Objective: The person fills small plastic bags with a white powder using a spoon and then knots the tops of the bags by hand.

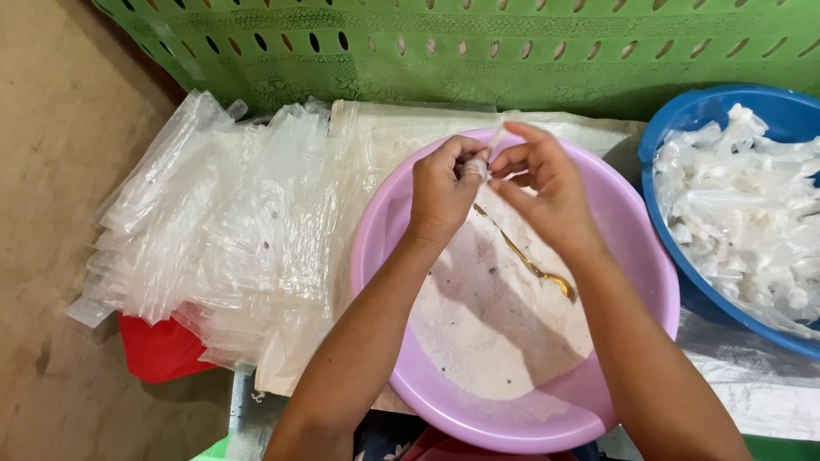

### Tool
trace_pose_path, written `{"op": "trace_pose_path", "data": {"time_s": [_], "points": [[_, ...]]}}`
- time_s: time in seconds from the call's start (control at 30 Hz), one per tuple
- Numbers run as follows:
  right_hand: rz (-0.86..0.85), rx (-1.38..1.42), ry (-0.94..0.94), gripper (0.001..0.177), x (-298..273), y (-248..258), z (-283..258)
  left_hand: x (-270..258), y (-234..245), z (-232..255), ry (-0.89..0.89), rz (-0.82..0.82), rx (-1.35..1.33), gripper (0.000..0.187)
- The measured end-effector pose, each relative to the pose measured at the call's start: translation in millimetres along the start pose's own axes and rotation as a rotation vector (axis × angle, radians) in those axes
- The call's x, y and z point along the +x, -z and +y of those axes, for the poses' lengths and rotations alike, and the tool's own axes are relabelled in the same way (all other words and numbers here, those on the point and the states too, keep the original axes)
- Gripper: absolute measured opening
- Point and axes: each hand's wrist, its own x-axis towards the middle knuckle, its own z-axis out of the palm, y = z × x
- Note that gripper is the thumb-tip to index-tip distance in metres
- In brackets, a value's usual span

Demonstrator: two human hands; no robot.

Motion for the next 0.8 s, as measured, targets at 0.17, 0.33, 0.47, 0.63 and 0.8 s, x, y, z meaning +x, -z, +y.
{"op": "trace_pose_path", "data": {"time_s": [0.17, 0.33, 0.47, 0.63, 0.8], "points": [[0.020, -0.224, 0.049, 0.073, -6.4, -12.7, -13.8, -2.0, -5.7, 0.2, 0.022, -0.007, -0.011, 0.014], [0.077, -0.269, 0.060, 0.070, -5.7, -8.0, -9.3, -3.3, -6.8, -0.4, 0.019, -0.082, -0.003, 0.010], [0.111, -0.261, 0.052, 0.069, -4.8, -6.6, -7.3, -3.1, -1.8, 5.4, 0.054, -0.139, -0.079, 0.007], [0.147, -0.166, 0.009, 0.065, 0.8, 5.9, 8.9, -7.9, -4.4, 5.0, 0.204, -0.302, -0.554, 0.013], [0.169, -0.119, -0.007, 0.062, 3.8, 10.7, 2.5, -9.7, -6.3, 11.4, 0.249, -0.280, -0.670, 0.018]]}}
